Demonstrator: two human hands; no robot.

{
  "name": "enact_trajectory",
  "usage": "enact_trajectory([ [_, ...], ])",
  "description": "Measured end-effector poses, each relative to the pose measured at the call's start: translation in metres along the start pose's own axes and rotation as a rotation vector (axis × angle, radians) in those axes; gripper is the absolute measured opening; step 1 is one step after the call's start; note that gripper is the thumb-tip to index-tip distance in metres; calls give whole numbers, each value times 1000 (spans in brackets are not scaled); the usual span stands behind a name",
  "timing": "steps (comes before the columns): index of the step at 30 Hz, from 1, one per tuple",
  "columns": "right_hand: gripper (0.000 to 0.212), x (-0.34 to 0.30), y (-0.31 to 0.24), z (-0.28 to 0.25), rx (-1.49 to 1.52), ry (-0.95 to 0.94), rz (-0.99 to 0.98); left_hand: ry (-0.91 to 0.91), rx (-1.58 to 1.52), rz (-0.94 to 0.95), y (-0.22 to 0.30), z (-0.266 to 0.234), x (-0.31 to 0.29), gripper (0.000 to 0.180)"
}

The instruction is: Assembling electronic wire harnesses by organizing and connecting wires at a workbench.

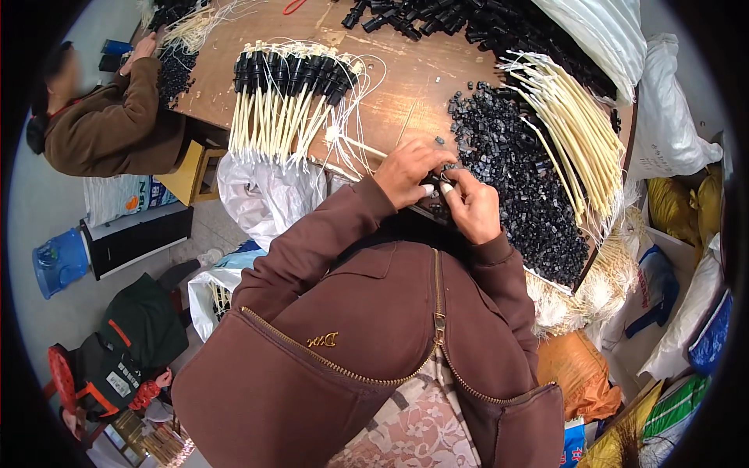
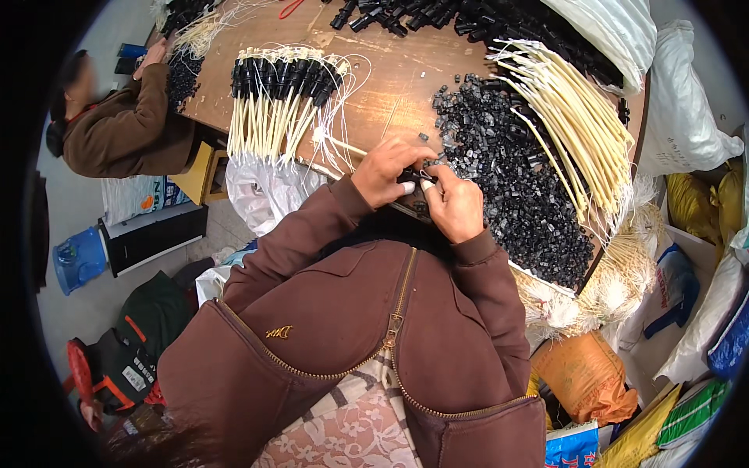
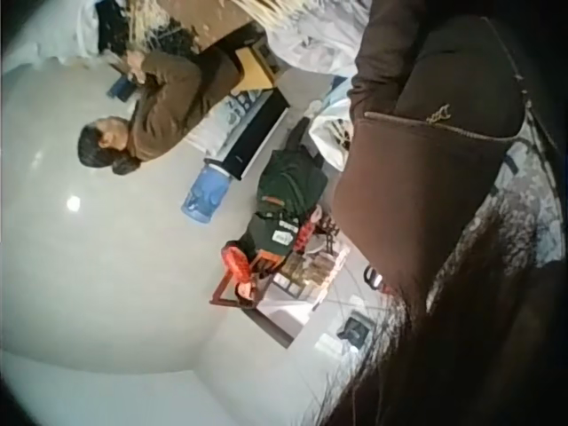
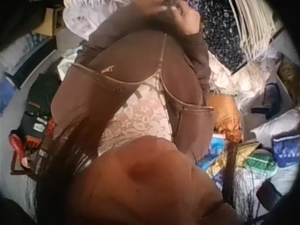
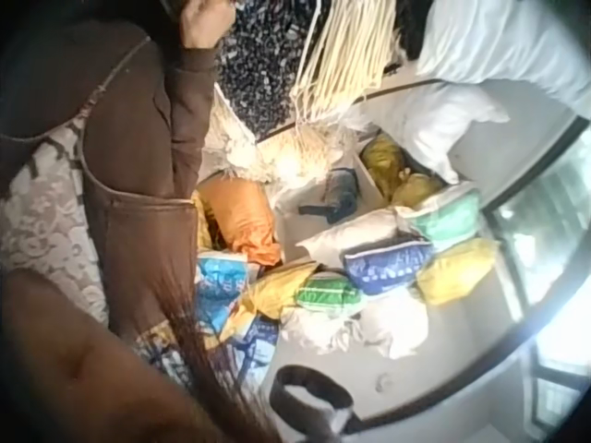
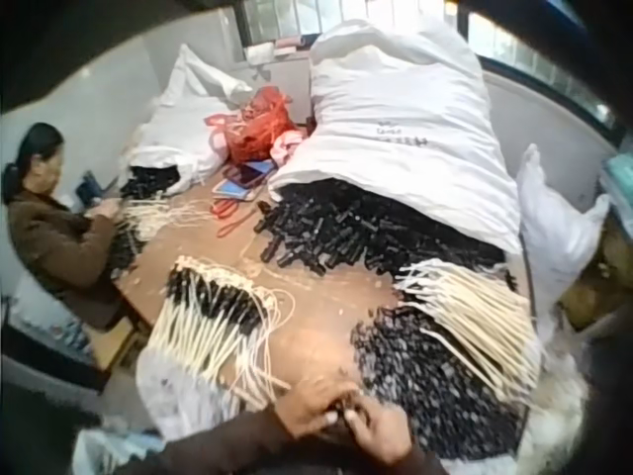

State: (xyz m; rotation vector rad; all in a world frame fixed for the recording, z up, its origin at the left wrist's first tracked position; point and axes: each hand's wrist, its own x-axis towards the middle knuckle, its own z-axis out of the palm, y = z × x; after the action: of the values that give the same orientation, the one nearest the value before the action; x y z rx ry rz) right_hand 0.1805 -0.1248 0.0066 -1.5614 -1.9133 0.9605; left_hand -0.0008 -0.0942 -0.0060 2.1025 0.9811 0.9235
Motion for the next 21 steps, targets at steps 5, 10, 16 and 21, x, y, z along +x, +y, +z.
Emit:
enact_trajectory([
  [5,15,4,-7,-9,-54,34,-72,58,-93,55,2,-5,8,36],
  [10,16,4,-14,-16,-76,-1,-120,87,-131,94,2,-5,6,24],
  [16,19,3,-21,-26,99,-59,-113,105,-417,-164,14,-13,-1,16],
  [21,19,1,-9,-17,143,23,-368,200,-445,32,24,-9,3,16],
])
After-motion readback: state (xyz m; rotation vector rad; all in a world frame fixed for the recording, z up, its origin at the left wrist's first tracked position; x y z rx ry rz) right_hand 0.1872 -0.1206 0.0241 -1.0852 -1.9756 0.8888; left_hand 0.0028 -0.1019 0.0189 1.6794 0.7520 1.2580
